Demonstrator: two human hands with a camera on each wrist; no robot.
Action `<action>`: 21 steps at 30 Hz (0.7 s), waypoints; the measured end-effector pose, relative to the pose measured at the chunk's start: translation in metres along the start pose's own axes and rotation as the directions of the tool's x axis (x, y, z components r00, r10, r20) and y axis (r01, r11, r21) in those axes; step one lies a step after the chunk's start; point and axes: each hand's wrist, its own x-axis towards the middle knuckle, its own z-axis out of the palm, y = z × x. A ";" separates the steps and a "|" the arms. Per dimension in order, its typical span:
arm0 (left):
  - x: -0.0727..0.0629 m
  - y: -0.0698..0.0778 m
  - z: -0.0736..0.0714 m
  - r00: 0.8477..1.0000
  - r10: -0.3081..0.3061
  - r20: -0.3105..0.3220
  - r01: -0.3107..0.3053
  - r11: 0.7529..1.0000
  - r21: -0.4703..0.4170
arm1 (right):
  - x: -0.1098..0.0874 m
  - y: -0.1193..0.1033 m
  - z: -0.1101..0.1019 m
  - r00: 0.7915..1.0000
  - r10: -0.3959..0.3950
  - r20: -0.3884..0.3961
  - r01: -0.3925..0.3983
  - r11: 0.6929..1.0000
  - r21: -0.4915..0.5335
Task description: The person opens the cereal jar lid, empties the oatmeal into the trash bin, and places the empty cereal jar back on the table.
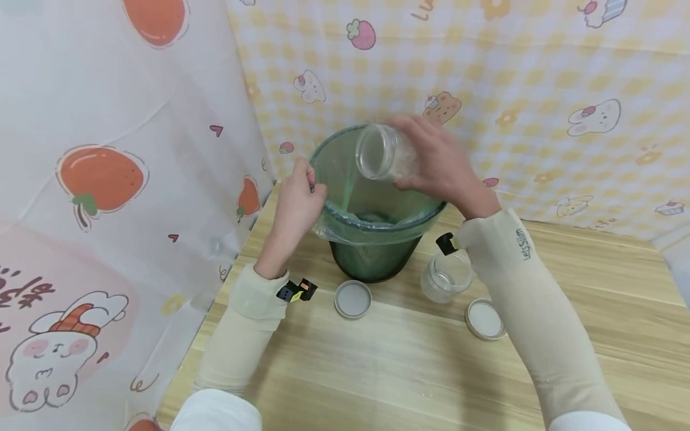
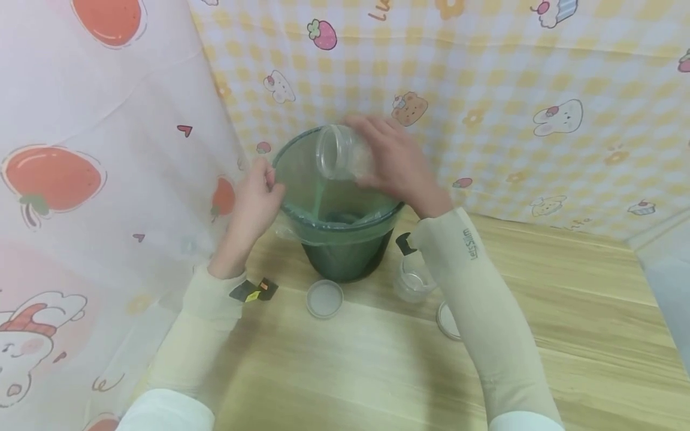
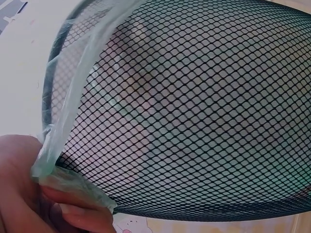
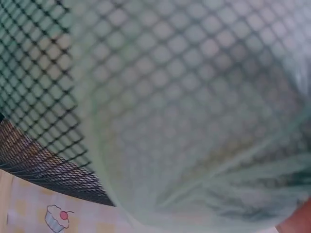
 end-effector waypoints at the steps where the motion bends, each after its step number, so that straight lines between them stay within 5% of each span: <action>1: 0.000 0.000 0.000 1.000 -0.001 -0.008 0.001 1.000 -0.002 | 0.001 -0.001 0.000 1.000 0.001 0.006 -0.001 1.000 -0.011; 8: -0.004 -0.002 0.005 0.998 -0.016 -0.060 0.013 0.998 -0.055 | 0.000 0.002 0.009 0.995 0.031 0.092 -0.027 0.998 -0.049; 13: -0.004 -0.009 0.012 0.992 -0.023 -0.123 0.006 0.991 -0.133 | -0.002 0.002 0.012 0.994 -0.037 0.108 0.045 0.996 -0.074; 21: -0.005 -0.015 0.021 0.982 -0.022 -0.187 -0.036 0.953 -0.300 | -0.004 0.000 0.011 0.994 -0.030 0.103 0.040 0.995 -0.095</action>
